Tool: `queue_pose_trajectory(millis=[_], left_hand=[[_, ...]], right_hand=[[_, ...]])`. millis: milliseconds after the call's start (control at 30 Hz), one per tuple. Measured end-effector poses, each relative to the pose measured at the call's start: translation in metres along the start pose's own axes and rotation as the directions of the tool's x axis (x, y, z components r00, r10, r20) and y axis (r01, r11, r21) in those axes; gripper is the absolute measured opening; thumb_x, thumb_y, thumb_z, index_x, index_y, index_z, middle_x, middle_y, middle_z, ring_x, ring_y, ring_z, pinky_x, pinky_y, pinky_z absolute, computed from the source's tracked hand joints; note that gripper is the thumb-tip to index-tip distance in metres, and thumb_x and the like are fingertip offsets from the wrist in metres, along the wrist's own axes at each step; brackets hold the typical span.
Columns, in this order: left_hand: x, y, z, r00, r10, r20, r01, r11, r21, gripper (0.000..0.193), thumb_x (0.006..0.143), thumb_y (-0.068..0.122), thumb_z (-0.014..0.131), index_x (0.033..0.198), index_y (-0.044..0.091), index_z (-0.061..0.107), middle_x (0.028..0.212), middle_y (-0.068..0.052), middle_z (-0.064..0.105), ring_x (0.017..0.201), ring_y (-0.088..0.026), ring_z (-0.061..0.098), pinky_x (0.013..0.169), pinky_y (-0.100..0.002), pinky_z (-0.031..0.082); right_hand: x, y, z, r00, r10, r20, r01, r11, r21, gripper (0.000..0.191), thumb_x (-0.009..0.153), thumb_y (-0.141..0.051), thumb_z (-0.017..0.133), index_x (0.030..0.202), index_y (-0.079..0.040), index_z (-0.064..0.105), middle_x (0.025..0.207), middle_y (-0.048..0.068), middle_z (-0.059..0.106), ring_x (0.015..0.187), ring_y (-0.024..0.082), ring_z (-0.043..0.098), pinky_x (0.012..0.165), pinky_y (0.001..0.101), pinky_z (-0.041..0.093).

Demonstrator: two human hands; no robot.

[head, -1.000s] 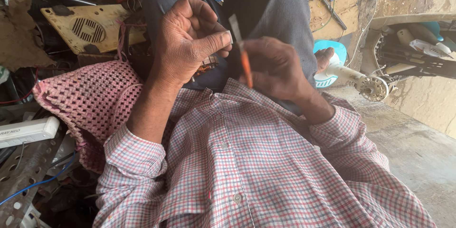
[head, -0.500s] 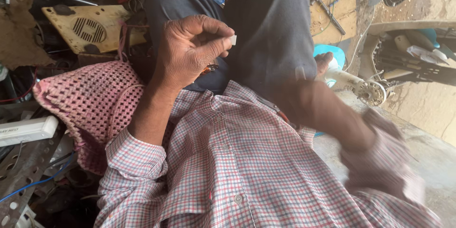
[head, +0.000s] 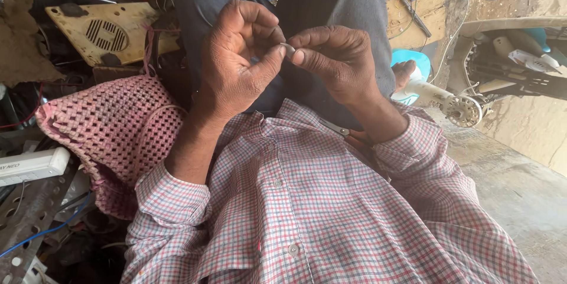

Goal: The person sits on the floor holding a fan motor stator with copper windings on their lap. They use a small stick-like tool to clean and press between the winding slots, then use scissors to trim excess material from the windings, rotating the stator to work around it before setting it down.

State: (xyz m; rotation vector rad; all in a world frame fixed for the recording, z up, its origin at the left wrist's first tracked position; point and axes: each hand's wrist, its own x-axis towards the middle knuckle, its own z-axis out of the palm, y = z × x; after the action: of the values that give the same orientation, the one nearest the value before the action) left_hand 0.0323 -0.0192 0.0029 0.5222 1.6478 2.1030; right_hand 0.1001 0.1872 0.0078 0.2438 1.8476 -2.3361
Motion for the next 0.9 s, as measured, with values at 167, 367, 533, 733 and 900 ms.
queue_pose_trajectory(millis=[167, 367, 533, 733, 900], left_hand=[[0.002, 0.006, 0.000, 0.999, 0.051, 0.004, -0.051, 0.983, 0.176, 0.028, 0.100, -0.008, 0.073, 0.118, 0.002, 0.053, 0.099, -0.006, 0.072, 0.095, -0.010, 0.074, 0.087, -0.026, 0.064], [0.002, 0.005, 0.001, 0.999, 0.045, 0.014, -0.047, 0.984, 0.174, 0.027, 0.100, -0.008, 0.077, 0.113, 0.002, 0.056, 0.099, -0.008, 0.073, 0.097, -0.012, 0.076, 0.088, -0.026, 0.065], [0.003, 0.000, 0.003, 0.996, 0.076, -0.036, -0.068, 0.977, 0.201, 0.028, 0.100, -0.007, 0.079, 0.111, 0.002, 0.055, 0.101, -0.008, 0.074, 0.102, -0.015, 0.078, 0.089, -0.027, 0.067], [0.001, -0.002, 0.006, 0.994, 0.077, -0.073, -0.056, 0.965, 0.257, 0.032, 0.096, -0.005, 0.083, 0.109, 0.003, 0.055, 0.100, -0.007, 0.072, 0.101, -0.015, 0.078, 0.088, -0.026, 0.067], [-0.001, -0.003, 0.003, 0.997, 0.033, -0.070, -0.017, 0.976, 0.215, 0.032, 0.095, -0.008, 0.084, 0.108, 0.003, 0.056, 0.099, -0.006, 0.071, 0.099, -0.013, 0.077, 0.088, -0.026, 0.067]], right_hand=[[-0.001, 0.004, 0.000, 0.995, -0.095, 0.002, 0.095, 0.993, -0.074, 0.010, 0.100, 0.000, 0.078, 0.109, 0.002, 0.074, 0.105, 0.009, 0.076, 0.096, 0.012, 0.072, 0.089, 0.0267, 0.060], [-0.006, 0.009, 0.007, 0.982, -0.186, -0.040, 0.181, 0.977, -0.109, 0.009, 0.106, 0.000, 0.075, 0.113, -0.001, 0.069, 0.107, 0.005, 0.072, 0.096, 0.008, 0.067, 0.087, 0.0227, 0.055], [-0.006, 0.014, 0.016, 0.956, -0.252, -0.148, 0.217, 0.951, -0.221, 0.012, 0.103, 0.003, 0.075, 0.113, 0.001, 0.070, 0.107, 0.007, 0.074, 0.094, 0.009, 0.069, 0.082, 0.0218, 0.056], [-0.009, 0.012, 0.019, 0.944, -0.311, -0.115, 0.260, 0.910, -0.324, 0.012, 0.102, 0.005, 0.075, 0.114, 0.002, 0.071, 0.113, 0.011, 0.075, 0.100, 0.011, 0.071, 0.089, 0.0240, 0.059], [-0.009, 0.009, 0.019, 0.946, -0.310, -0.098, 0.260, 0.902, -0.344, 0.012, 0.102, 0.004, 0.075, 0.113, 0.001, 0.070, 0.111, 0.009, 0.075, 0.101, 0.011, 0.071, 0.088, 0.0238, 0.059]])
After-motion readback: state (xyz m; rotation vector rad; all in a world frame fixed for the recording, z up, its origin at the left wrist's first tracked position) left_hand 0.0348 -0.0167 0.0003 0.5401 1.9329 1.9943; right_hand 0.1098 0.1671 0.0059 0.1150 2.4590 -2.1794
